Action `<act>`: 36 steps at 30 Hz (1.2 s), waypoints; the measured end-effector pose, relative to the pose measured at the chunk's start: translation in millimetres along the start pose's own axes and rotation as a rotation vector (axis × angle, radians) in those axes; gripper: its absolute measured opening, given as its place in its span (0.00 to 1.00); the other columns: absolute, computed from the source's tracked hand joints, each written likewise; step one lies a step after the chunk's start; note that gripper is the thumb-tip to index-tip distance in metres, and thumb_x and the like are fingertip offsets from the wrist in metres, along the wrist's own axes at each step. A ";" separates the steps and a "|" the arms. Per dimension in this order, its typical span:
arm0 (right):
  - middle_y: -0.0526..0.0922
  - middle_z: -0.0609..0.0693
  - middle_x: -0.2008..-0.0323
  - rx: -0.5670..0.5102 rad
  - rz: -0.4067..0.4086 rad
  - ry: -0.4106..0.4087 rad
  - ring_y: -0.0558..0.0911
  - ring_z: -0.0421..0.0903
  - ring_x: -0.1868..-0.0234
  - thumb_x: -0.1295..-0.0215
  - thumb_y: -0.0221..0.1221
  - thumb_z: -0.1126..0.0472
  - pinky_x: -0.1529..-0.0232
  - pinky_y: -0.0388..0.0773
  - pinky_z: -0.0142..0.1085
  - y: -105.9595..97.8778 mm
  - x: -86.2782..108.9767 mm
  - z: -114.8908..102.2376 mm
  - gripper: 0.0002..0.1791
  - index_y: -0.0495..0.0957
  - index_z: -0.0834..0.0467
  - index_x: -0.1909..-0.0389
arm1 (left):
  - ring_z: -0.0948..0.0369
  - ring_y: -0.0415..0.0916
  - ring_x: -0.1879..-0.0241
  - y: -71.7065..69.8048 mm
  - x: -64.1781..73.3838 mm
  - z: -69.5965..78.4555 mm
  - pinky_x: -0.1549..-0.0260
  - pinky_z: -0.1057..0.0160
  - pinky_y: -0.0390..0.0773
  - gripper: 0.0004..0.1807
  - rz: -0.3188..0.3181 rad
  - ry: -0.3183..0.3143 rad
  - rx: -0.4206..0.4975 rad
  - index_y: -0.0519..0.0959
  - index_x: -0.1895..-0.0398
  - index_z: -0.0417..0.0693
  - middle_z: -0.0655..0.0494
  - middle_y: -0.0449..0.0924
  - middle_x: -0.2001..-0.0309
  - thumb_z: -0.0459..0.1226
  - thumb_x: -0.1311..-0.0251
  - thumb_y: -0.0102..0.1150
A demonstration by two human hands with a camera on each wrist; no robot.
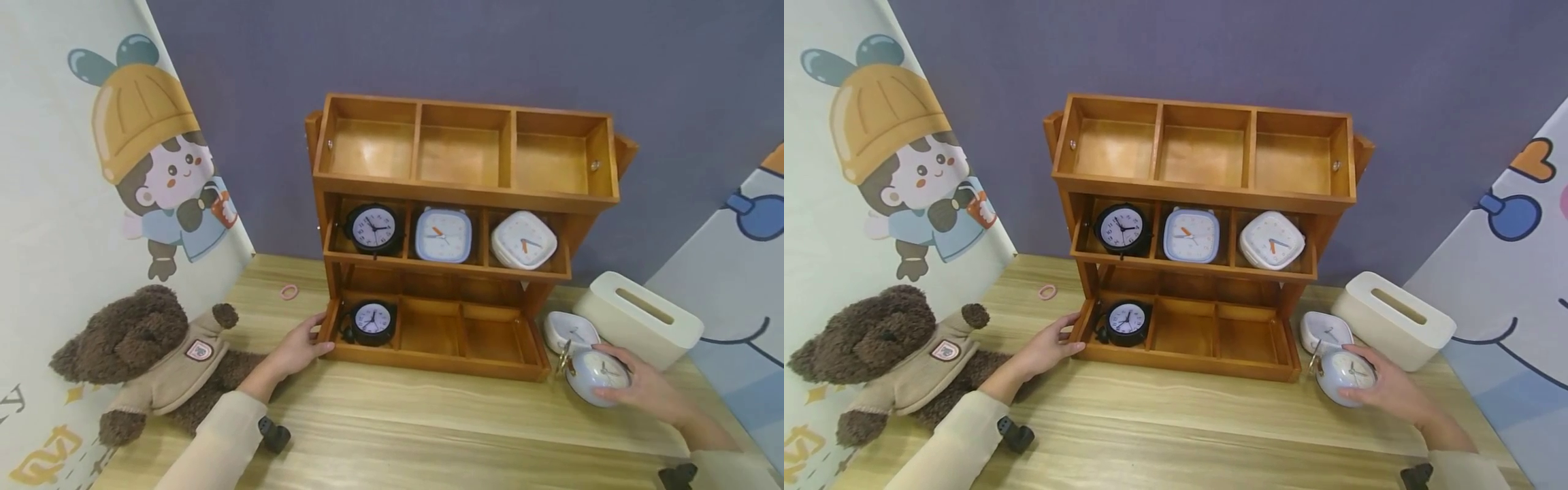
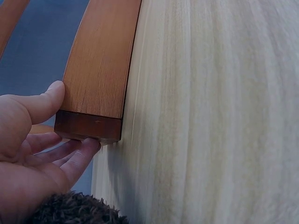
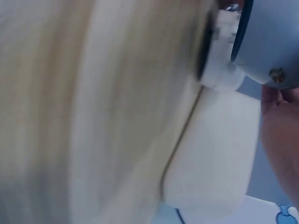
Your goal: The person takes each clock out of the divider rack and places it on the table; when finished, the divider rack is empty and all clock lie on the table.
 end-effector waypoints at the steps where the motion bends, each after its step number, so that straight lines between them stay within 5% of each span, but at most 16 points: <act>1: 0.73 0.67 0.44 -0.009 -0.002 0.006 0.65 0.24 0.51 0.55 0.76 0.61 0.60 0.65 0.26 2.1 1.0 3.1 0.43 0.68 0.64 0.37 | 0.37 0.66 0.39 0.2 0.2 0.5 0.48 0.48 0.75 0.37 0.000 0.000 0.002 0.52 0.27 0.30 0.31 0.56 0.31 0.28 0.34 0.58; 5: 0.72 0.67 0.44 -0.017 -0.009 0.001 0.66 0.30 0.50 0.55 0.76 0.62 0.59 0.65 0.25 10.0 2.8 9.9 0.42 0.69 0.66 0.39 | 0.37 0.66 0.39 0.6 0.7 2.0 0.48 0.47 0.75 0.36 0.006 -0.002 0.002 0.53 0.27 0.29 0.31 0.56 0.30 0.28 0.34 0.58; 29: 0.72 0.71 0.47 -0.013 -0.029 -0.101 0.65 0.27 0.51 0.65 0.79 0.63 0.58 0.67 0.26 21.6 1.0 -0.5 0.48 0.67 0.69 0.40 | 0.37 0.66 0.39 -0.9 -0.8 -0.5 0.48 0.48 0.75 0.36 0.015 0.002 -0.003 0.54 0.28 0.30 0.32 0.57 0.31 0.28 0.35 0.59; 32: 0.71 0.67 0.46 -0.037 -0.015 -0.157 0.63 0.25 0.49 0.68 0.79 0.64 0.55 0.63 0.22 21.1 1.6 -2.3 0.49 0.66 0.70 0.40 | 0.37 0.67 0.39 -0.9 -0.9 -0.8 0.48 0.47 0.75 0.36 0.015 0.000 -0.008 0.54 0.28 0.30 0.32 0.57 0.31 0.28 0.35 0.59; 36: 0.67 0.48 0.41 -0.092 0.008 -0.217 0.58 0.22 0.43 0.66 0.78 0.67 0.48 0.54 0.15 16.3 0.0 -7.2 0.50 0.65 0.69 0.37 | 0.37 0.67 0.39 -0.1 -0.9 -0.9 0.48 0.47 0.75 0.36 0.013 -0.004 -0.009 0.54 0.28 0.30 0.31 0.57 0.31 0.28 0.35 0.59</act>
Point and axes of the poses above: each hand's wrist, its own x-axis away from the middle knuckle, its own y-axis out of the palm, z = x × y, the point moved 9 cm from there along -x, towards the middle knuckle
